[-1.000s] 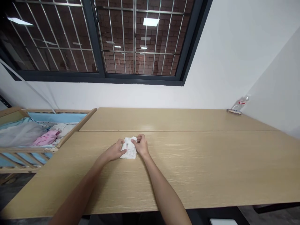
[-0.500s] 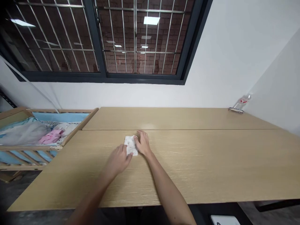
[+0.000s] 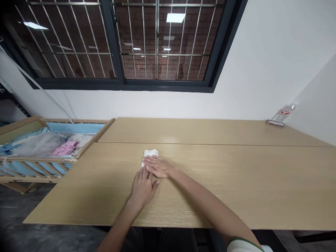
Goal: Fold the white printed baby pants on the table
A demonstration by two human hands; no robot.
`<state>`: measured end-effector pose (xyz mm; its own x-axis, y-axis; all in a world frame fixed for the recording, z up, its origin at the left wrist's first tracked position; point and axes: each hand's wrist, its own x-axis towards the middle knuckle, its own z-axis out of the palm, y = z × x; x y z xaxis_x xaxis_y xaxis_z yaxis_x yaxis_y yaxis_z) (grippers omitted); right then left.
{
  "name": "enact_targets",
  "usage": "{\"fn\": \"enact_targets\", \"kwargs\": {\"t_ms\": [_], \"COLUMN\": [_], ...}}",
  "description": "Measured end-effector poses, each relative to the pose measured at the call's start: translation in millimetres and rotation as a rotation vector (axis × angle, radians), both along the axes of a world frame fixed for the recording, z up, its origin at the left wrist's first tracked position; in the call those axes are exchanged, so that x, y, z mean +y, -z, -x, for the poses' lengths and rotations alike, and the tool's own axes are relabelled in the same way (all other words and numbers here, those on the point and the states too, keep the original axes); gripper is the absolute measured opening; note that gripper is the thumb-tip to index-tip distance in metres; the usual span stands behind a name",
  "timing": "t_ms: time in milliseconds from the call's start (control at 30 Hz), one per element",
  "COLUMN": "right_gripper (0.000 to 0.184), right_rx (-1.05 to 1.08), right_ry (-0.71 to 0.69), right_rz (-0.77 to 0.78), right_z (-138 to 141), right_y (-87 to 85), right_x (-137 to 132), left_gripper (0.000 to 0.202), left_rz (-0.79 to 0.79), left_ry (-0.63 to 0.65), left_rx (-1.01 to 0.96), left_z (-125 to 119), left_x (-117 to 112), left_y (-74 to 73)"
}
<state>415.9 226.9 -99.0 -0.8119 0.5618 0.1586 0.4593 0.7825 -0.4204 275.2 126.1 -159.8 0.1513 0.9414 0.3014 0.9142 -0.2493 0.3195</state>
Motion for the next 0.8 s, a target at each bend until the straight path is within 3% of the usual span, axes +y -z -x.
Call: {"fn": "enact_targets", "kwargs": {"t_ms": [233,367,500,600,667,733,800], "right_gripper": [0.053,0.065,0.076,0.080,0.078,0.071,0.062], "right_rx": [-0.055,-0.077,-0.043,0.127,0.364,0.588,0.694], "right_ry": [0.064,0.081,0.200,0.397,0.572,0.698,0.734], "right_rz": [0.054,0.077,0.122,0.204,0.253,0.279,0.303], "right_z": [-6,-6,-4,-8,-12,-17,-19], "right_y": [6.7,16.2,28.1,37.7,43.1,46.2,46.9], "right_x": [46,71,89,94,94,92,88], "left_gripper": [0.064,0.060,0.058,0.053,0.049,0.046,0.049], "left_rz": [0.031,0.024,0.047,0.060,0.073,0.102,0.138], "left_ry": [-0.018,-0.037,-0.041,-0.005,0.007,-0.088,-0.250], "left_rx": [0.106,0.149,0.161,0.124,0.075,0.052,0.063], "left_z": [5,4,5,13,23,32,39], "left_x": [0,-4,-6,-4,1,8,19], "left_y": [-13.1,-20.6,-25.3,-30.9,-36.9,-43.8,-49.7]}}
